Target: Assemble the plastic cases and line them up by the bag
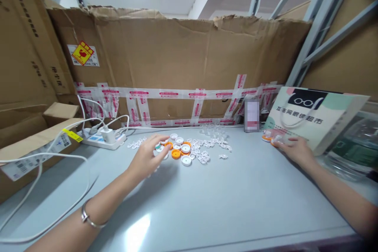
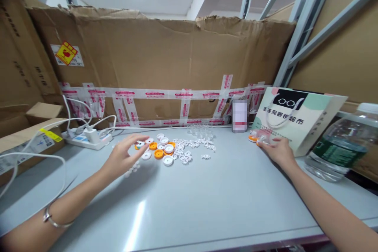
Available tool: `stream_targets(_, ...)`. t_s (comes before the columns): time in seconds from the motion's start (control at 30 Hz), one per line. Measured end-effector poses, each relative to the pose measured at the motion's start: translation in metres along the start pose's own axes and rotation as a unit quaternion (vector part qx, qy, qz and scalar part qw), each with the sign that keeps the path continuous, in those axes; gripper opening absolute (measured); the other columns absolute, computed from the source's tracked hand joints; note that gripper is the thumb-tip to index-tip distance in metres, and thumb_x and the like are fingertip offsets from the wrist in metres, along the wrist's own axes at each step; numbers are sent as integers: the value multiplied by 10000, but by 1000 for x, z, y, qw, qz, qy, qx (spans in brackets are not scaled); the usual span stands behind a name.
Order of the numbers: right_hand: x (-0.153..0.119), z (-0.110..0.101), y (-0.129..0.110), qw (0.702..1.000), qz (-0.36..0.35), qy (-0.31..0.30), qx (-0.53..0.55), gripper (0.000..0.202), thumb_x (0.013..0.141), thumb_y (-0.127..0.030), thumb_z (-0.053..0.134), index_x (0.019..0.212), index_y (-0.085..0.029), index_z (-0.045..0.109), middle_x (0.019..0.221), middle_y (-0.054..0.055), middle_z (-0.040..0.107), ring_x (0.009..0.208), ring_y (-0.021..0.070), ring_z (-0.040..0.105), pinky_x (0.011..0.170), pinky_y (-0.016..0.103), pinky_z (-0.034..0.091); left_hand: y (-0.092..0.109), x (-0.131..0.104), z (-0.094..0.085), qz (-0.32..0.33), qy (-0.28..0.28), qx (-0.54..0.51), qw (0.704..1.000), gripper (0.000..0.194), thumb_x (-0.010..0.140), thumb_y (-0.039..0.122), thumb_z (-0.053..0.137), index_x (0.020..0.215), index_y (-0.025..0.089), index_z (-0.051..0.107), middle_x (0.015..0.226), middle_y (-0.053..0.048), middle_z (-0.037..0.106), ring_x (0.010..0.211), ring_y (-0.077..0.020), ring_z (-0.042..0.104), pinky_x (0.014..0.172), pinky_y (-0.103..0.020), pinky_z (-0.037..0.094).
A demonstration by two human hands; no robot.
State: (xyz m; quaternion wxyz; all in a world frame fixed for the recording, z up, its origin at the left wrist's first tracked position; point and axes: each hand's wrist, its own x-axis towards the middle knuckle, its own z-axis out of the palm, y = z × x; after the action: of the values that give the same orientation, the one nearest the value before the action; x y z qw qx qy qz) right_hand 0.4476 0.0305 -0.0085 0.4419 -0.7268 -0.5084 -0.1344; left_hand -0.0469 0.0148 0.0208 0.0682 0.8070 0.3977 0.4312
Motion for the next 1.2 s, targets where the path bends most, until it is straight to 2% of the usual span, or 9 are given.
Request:
stream_targets(0.1, -10, -4, -30, 999, 31, 9, 36, 367, 684, -483, 586, 845, -191, 431, 664, 104, 531, 570, 213, 509, 509, 356, 380, -7, 10, -16, -8, 48, 23, 999, 224, 849, 306, 490, 998, 176, 597, 1010, -75, 632, 946, -204, 573, 809, -312, 460)
stream_targets(0.17, -16, -4, -59, 996, 3, -27, 80, 373, 745, -472, 535, 951, -175, 440, 770, 124, 562, 669, 210, 541, 580, 330, 413, -12, 17, -28, -27, 54, 35, 998, 233, 851, 322, 479, 974, 175, 611, 1012, -69, 641, 949, -201, 576, 807, -299, 459)
stream_targets(0.27, -25, 4, -108, 974, -84, -154, 142, 290, 776, -445, 518, 925, -199, 552, 782, 75, 610, 695, 184, 556, 635, 287, 421, -26, 25, -40, -85, -42, 51, 994, 270, 839, 370, 466, 944, 185, 633, 1001, -52, 658, 915, -202, 593, 758, -278, 470)
stream_targets(0.37, -40, 24, -156, 949, -143, -221, 172, 294, 826, -439, 449, 964, -218, 586, 767, 37, 610, 716, 180, 549, 654, 281, 410, -51, 26, -42, -108, -170, 83, 976, 280, 830, 366, 439, 917, 198, 645, 951, -37, 676, 846, -195, 610, 677, -251, 469)
stream_targets(0.47, -58, 45, -187, 922, -191, -257, 217, 272, 851, -400, 414, 871, -197, 593, 739, 34, 592, 687, 172, 531, 644, 281, 399, -82, 21, -43, -107, -172, 173, 964, 238, 783, 266, 441, 848, 183, 655, 876, -59, 682, 798, -205, 605, 697, -270, 446)
stream_targets(0.67, -81, 59, -183, 894, -150, -319, 276, 277, 829, -433, 450, 708, -208, 556, 676, 15, 568, 652, 166, 518, 564, 255, 417, -117, 17, -60, -142, -159, 219, 952, 160, 679, 190, 468, 660, 181, 626, 692, -57, 656, 655, -201, 586, 608, -267, 422)
stream_targets(0.97, -78, 60, -175, 889, -120, -350, 268, 326, 799, -478, 486, 658, -196, 564, 656, 16, 568, 594, 147, 511, 503, 236, 420, -106, 14, -26, -120, -176, 204, 956, 152, 706, 202, 499, 764, 172, 636, 774, -73, 653, 707, -204, 582, 658, -279, 429)
stream_targets(1.1, -78, 57, -175, 897, -150, -327, 256, 303, 825, -439, 471, 667, -197, 564, 661, 13, 579, 649, 157, 532, 603, 254, 418, -102, 15, -25, -118, -174, 199, 957, 139, 693, 139, 482, 672, 169, 616, 704, -66, 641, 666, -201, 573, 628, -274, 415)
stream_targets(1.2, -78, 56, -175, 899, -167, -315, 252, 298, 835, -420, 465, 667, -196, 566, 660, 11, 586, 665, 158, 538, 644, 260, 404, -84, 18, -27, -105, -151, 187, 965, 157, 737, 142, 459, 707, 161, 612, 759, -76, 643, 713, -209, 575, 663, -286, 416)
